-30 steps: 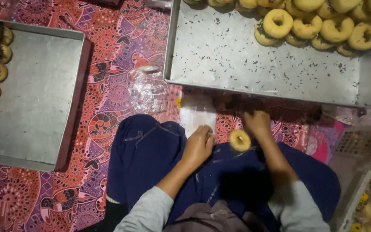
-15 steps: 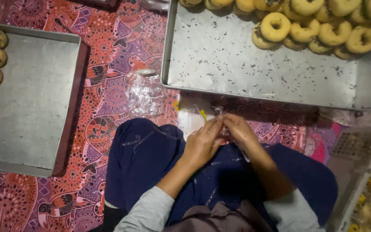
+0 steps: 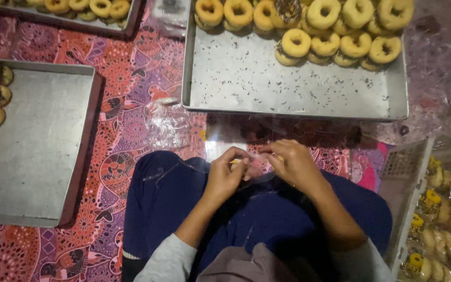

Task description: The person sits on a patterned floor mat and repeatedly picks doughnuts from a metal tray, places them into small clear plastic bags, and sets the filled bags into a white plastic basket. Another person is visible in the background handling doughnuts on a separate tray.

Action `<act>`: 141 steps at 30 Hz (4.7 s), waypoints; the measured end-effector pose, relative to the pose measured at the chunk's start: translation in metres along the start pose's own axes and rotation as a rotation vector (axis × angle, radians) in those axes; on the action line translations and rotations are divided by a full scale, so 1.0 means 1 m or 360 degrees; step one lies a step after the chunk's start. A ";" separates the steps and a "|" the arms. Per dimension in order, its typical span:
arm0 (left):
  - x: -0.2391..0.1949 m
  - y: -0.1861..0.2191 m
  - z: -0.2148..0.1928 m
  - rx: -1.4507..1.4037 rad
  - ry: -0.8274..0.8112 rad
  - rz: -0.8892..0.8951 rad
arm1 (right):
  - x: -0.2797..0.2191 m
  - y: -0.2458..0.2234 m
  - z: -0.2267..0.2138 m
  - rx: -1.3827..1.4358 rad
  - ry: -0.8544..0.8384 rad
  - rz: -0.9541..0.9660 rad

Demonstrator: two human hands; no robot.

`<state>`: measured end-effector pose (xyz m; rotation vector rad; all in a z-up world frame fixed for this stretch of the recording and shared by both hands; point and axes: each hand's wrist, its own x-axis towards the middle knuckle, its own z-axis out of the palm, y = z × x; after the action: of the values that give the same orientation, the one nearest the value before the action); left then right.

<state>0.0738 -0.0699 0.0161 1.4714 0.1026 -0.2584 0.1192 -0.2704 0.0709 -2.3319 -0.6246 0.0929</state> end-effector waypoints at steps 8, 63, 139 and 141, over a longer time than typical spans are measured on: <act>0.020 0.030 0.017 0.0553 0.0497 0.0668 | 0.002 -0.049 -0.019 -0.0120 0.0519 -0.0095; 0.059 0.064 0.056 -0.1076 0.0519 0.0417 | 0.022 0.006 0.003 -0.0222 0.0588 -0.0237; -0.114 0.026 -0.068 -0.0267 0.1413 0.0618 | 0.032 -0.079 0.099 0.0423 -0.0670 0.0633; -0.127 0.024 -0.055 0.0101 0.1372 0.0749 | -0.017 -0.066 0.136 0.1365 -0.0608 0.0362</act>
<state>-0.0389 0.0003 0.0621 1.5349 0.4338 0.7715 0.0448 -0.1520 0.0113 -1.5350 -0.3786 0.7670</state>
